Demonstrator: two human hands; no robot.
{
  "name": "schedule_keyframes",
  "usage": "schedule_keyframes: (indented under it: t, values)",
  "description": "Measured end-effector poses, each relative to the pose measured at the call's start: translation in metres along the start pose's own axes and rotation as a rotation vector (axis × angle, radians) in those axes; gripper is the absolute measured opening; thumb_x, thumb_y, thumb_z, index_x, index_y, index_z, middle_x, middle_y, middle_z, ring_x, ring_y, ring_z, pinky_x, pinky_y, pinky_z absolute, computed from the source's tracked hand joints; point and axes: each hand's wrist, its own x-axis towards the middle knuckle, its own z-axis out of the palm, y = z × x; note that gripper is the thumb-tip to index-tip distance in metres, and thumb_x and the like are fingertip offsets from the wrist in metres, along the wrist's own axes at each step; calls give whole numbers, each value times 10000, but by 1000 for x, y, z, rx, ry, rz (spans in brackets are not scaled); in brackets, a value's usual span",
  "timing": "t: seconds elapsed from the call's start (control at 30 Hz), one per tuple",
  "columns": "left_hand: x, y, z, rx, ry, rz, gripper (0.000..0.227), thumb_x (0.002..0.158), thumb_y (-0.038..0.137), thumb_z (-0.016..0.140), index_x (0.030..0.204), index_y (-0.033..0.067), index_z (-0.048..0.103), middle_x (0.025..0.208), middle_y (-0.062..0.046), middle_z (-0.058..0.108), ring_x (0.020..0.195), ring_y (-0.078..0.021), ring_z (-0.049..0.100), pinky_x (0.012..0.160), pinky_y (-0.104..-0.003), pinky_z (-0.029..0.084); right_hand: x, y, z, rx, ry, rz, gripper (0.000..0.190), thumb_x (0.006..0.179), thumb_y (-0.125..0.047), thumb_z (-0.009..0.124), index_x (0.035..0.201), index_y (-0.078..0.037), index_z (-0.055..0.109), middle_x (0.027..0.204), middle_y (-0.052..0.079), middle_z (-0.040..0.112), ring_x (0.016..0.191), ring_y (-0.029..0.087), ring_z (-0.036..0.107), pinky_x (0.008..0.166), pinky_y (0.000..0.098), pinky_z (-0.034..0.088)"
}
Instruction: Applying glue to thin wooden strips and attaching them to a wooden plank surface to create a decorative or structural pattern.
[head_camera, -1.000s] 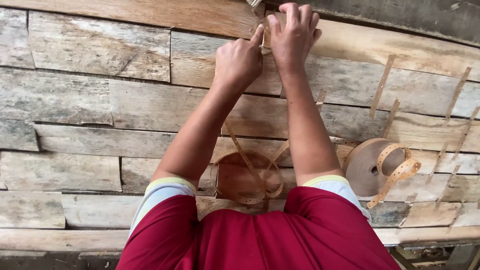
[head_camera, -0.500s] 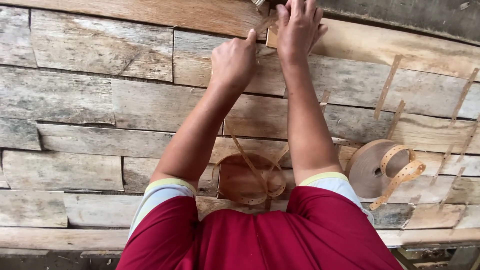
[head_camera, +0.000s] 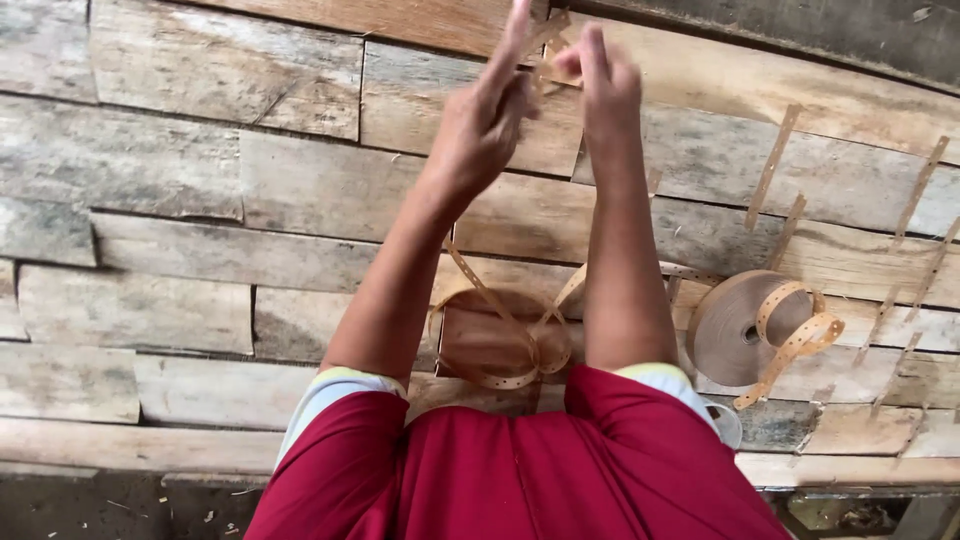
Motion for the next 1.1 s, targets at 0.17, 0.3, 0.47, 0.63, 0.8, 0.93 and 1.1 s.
schedule_keyframes:
  t: [0.17,0.3,0.47,0.63,0.8,0.93,1.1]
  values:
    - [-46,49,4,-374,-100,157,662,1248,63,463,1695,348,67,1793,10,-16,1522,-294,663,1082,-261,646,-79,-54,-59,617,-421,142,722,914,-743,367,1085,-145,734,965,-18,712,814,121,575,754,289,406]
    - [-90,104,3,-305,-141,94,625,1167,149,461,1636,367,109,1218,-84,788,1204,-206,784,1133,-303,514,-128,-68,-98,698,-242,-49,158,989,-213,736,1034,-67,696,980,26,649,808,134,627,769,264,551]
    - [-126,144,18,-240,-208,217,545,1193,187,439,1647,252,144,1359,-77,714,1319,-200,673,1101,-251,431,-191,-94,-155,435,0,-374,227,1061,-195,652,942,-2,644,995,108,513,823,219,636,695,319,663]
    - [-163,206,36,-740,-268,-126,642,1048,344,535,1601,103,315,958,-39,734,933,-127,700,1000,-293,604,-248,-96,-199,137,211,-701,199,1050,-152,658,915,-8,687,937,89,591,935,251,555,922,382,379]
    - [-190,220,55,-675,-269,-93,670,1048,368,546,1616,153,264,996,-29,739,901,-127,761,866,-298,714,-281,-81,-210,181,293,-763,162,1022,-100,660,889,-11,639,932,89,573,931,239,507,852,378,453]
    - [-213,241,68,-479,-414,-47,682,932,660,359,1166,61,589,982,-120,748,694,-134,755,730,-272,606,-303,-91,-250,180,409,-798,180,1052,-154,614,904,-53,625,931,84,602,933,262,555,923,438,432]
    - [-266,231,126,-622,-729,-124,586,954,507,498,1292,30,530,873,-141,739,690,-182,719,620,-290,613,-334,-38,-321,64,591,-479,274,1072,-247,615,873,-70,552,881,68,575,848,238,544,899,444,349]
